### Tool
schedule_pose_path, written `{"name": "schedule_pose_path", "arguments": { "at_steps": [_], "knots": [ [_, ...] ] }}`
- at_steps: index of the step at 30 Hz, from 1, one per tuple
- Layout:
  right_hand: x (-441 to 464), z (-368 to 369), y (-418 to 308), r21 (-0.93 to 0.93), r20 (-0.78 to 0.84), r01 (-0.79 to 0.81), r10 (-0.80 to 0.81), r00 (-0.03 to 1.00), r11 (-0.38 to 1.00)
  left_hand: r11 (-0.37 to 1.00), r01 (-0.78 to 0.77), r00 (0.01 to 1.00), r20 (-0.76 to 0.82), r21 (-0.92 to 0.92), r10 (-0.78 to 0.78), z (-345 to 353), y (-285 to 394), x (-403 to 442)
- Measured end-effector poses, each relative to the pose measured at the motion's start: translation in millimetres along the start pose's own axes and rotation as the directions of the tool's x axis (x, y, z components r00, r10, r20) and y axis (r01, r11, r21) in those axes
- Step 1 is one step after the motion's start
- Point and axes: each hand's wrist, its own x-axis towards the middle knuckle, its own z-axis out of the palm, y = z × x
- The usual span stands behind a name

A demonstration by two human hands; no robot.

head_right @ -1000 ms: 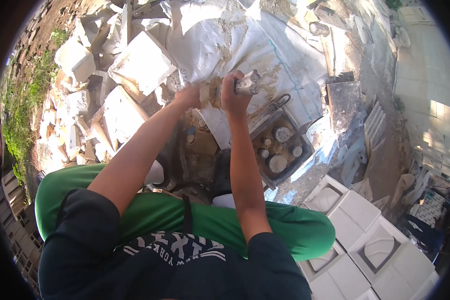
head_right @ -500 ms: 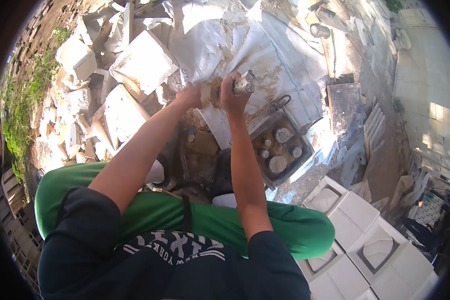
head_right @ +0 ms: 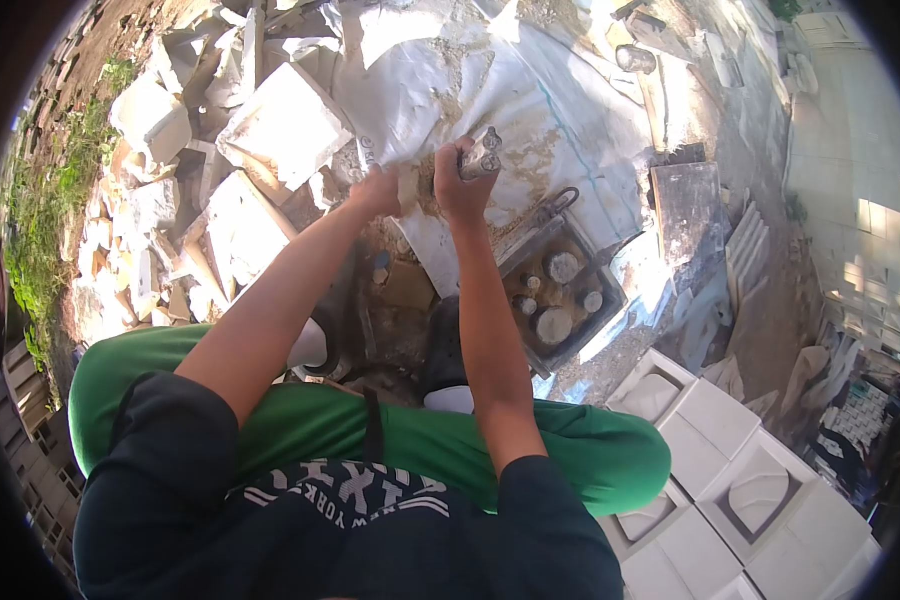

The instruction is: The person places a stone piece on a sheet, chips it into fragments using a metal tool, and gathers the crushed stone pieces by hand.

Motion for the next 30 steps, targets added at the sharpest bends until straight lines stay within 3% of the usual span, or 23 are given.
{"name": "schedule_pose_path", "arguments": {
  "at_steps": [1,3,5,9,12,13,14,16,23,25,28,30],
  "knots": [
    [4,-5,2,-0.015,0.078,-0.047,0.048,0.996,0.999,1.000,0.004,1.000,-0.013,-0.001,-0.004,-4,0,3],
    [-5,-10,-5,-0.007,0.063,-0.048,0.048,0.997,0.999,0.999,-0.015,1.000,0.026,-0.033,0.016,0,-5,1],
    [4,-7,-22,-0.016,0.055,0.054,-0.053,0.997,0.998,1.000,-0.007,1.000,0.012,-0.024,0.007,-7,-1,4],
    [12,0,-70,0.016,0.085,0.005,-0.006,0.996,1.000,1.000,-0.017,0.999,0.033,-0.025,0.018,2,-5,4],
    [17,2,-31,0.012,0.114,0.053,-0.054,0.992,0.999,0.999,0.004,0.999,0.040,-0.032,-0.002,5,-5,9],
    [14,5,-6,0.032,0.084,-0.035,0.033,0.996,0.999,1.000,-0.002,0.999,0.044,-0.026,0.003,5,-5,6],
    [14,-1,9,-0.007,0.137,0.061,-0.059,0.989,0.998,0.999,-0.017,0.999,0.037,-0.028,0.018,4,-5,2],
    [18,1,-1,-0.082,0.175,-0.009,0.024,0.984,0.997,0.999,-0.033,0.999,0.013,-0.031,0.033,0,-6,6],
    [17,-1,-67,0.070,0.041,-0.007,0.004,0.999,0.998,0.992,-0.113,0.993,-0.027,-0.054,0.112,11,-18,5],
    [12,-2,-57,0.095,0.046,-0.005,0.001,0.999,0.995,0.991,-0.131,0.991,-0.025,-0.025,0.130,11,-19,9],
    [3,-9,18,0.068,0.033,-0.006,0.004,0.999,0.998,0.983,-0.185,0.981,-0.051,0.002,0.185,16,-25,12],
    [16,-10,8,0.064,0.059,-0.002,-0.002,0.998,0.998,0.980,-0.199,0.976,-0.083,0.019,0.200,9,-19,13]
  ]
}}
